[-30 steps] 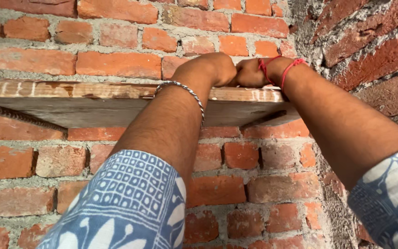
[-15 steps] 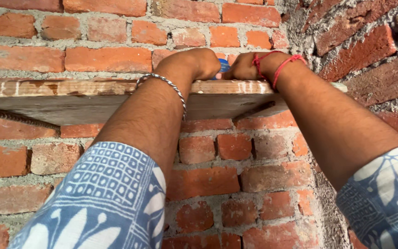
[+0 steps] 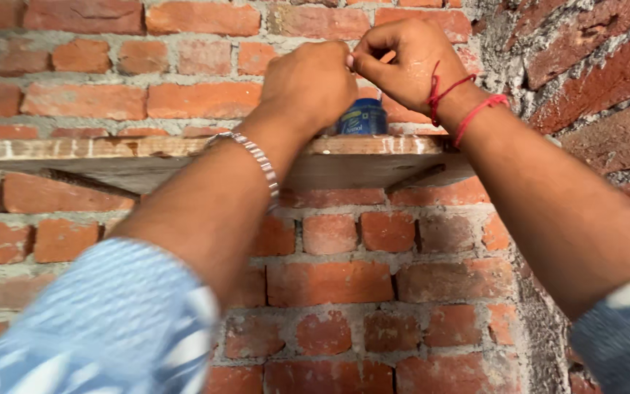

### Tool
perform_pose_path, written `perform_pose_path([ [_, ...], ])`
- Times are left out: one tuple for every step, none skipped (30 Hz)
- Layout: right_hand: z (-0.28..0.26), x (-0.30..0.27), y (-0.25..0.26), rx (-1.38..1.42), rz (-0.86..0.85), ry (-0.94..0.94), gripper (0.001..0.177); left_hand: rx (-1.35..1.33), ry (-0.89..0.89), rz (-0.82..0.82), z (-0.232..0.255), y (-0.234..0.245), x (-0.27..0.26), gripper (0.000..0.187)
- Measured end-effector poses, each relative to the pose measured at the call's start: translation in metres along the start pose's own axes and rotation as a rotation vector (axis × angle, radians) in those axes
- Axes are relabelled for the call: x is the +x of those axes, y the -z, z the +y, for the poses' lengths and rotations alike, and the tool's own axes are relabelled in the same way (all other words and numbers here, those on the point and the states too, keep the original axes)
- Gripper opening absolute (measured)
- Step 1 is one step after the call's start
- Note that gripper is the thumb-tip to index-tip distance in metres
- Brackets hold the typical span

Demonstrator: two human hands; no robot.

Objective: The person organizes various bathroom supplies by picking up bottles, tubes, and containers from the floor and placing them on a wooden shelf attached to a brick wall. The person also washes hands in a blue bucket and handles a pink container and a brush.

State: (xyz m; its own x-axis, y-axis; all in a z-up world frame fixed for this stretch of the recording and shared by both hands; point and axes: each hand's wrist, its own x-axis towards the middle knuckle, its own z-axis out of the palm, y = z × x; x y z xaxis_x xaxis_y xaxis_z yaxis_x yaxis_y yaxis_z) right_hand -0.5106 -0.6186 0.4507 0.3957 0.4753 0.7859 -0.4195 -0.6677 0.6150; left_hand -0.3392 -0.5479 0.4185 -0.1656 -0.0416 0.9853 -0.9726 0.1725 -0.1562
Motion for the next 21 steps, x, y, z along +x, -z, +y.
perform_pose_path([
  [-0.009, 0.002, 0.006, 0.032, 0.021, 0.052, 0.025, -0.045, -0.01, 0.037, -0.002, 0.009, -0.008, 0.026],
  [-0.018, 0.002, 0.011, 0.068, 0.035, 0.064, 0.024, -0.05, -0.066, 0.08, -0.004, 0.019, -0.017, 0.026],
  [-0.029, -0.001, 0.014, 0.105, 0.048, 0.076, 0.023, -0.055, -0.122, 0.122, -0.007, 0.028, -0.027, 0.025],
  [-0.04, -0.005, 0.015, 0.146, 0.062, 0.09, 0.023, -0.055, -0.176, 0.164, -0.01, 0.036, -0.038, 0.025],
  [-0.052, -0.01, 0.016, 0.114, 0.07, 0.138, 0.02, -0.038, -0.202, 0.156, -0.011, 0.042, -0.049, 0.024],
  [-0.064, -0.016, 0.015, 0.089, 0.079, 0.186, 0.018, -0.015, -0.222, 0.145, -0.014, 0.047, -0.064, 0.023],
  [-0.075, -0.022, 0.013, 0.063, 0.088, 0.233, 0.016, 0.007, -0.243, 0.133, -0.016, 0.052, -0.077, 0.023],
  [-0.086, -0.026, 0.01, 0.056, 0.087, 0.248, 0.015, 0.035, -0.278, 0.148, -0.018, 0.056, -0.089, 0.021],
  [-0.097, -0.031, 0.007, 0.049, 0.086, 0.263, 0.014, 0.064, -0.314, 0.163, -0.019, 0.06, -0.101, 0.019],
  [-0.107, -0.035, 0.004, 0.047, 0.083, 0.275, 0.014, 0.092, -0.347, 0.169, -0.022, 0.065, -0.11, 0.017],
  [-0.117, -0.038, 0.001, 0.074, 0.08, 0.237, 0.015, 0.091, -0.373, 0.166, -0.025, 0.073, -0.119, 0.016],
  [-0.127, -0.043, -0.002, 0.104, 0.066, 0.192, 0.016, 0.08, -0.394, 0.153, -0.028, 0.08, -0.13, 0.016],
  [-0.138, -0.048, -0.006, 0.134, 0.05, 0.146, 0.017, 0.069, -0.414, 0.14, -0.032, 0.088, -0.142, 0.015],
  [-0.149, -0.052, -0.01, 0.135, 0.07, 0.205, 0.016, 0.079, -0.415, 0.103, -0.034, 0.097, -0.154, 0.016],
  [-0.161, -0.056, -0.014, 0.136, 0.091, 0.262, 0.015, 0.088, -0.416, 0.066, -0.037, 0.108, -0.166, 0.017],
  [-0.175, -0.06, -0.017, 0.142, 0.11, 0.319, 0.014, 0.095, -0.411, 0.026, -0.039, 0.12, -0.18, 0.019],
  [-0.19, -0.062, -0.02, 0.153, 0.097, 0.348, 0.014, 0.126, -0.406, 0.002, -0.04, 0.132, -0.194, 0.017],
  [-0.206, -0.064, -0.022, 0.167, 0.087, 0.379, 0.013, 0.16, -0.4, -0.022, -0.041, 0.145, -0.211, 0.016],
  [-0.224, -0.065, -0.024, 0.181, 0.079, 0.411, 0.012, 0.194, -0.394, -0.047, -0.041, 0.159, -0.228, 0.015],
  [-0.244, -0.067, -0.028, 0.203, 0.069, 0.404, 0.012, 0.187, -0.372, -0.079, -0.041, 0.175, -0.245, 0.015],
  [-0.265, -0.069, -0.03, 0.225, 0.059, 0.398, 0.012, 0.18, -0.35, -0.111, -0.04, 0.191, -0.262, 0.015],
])
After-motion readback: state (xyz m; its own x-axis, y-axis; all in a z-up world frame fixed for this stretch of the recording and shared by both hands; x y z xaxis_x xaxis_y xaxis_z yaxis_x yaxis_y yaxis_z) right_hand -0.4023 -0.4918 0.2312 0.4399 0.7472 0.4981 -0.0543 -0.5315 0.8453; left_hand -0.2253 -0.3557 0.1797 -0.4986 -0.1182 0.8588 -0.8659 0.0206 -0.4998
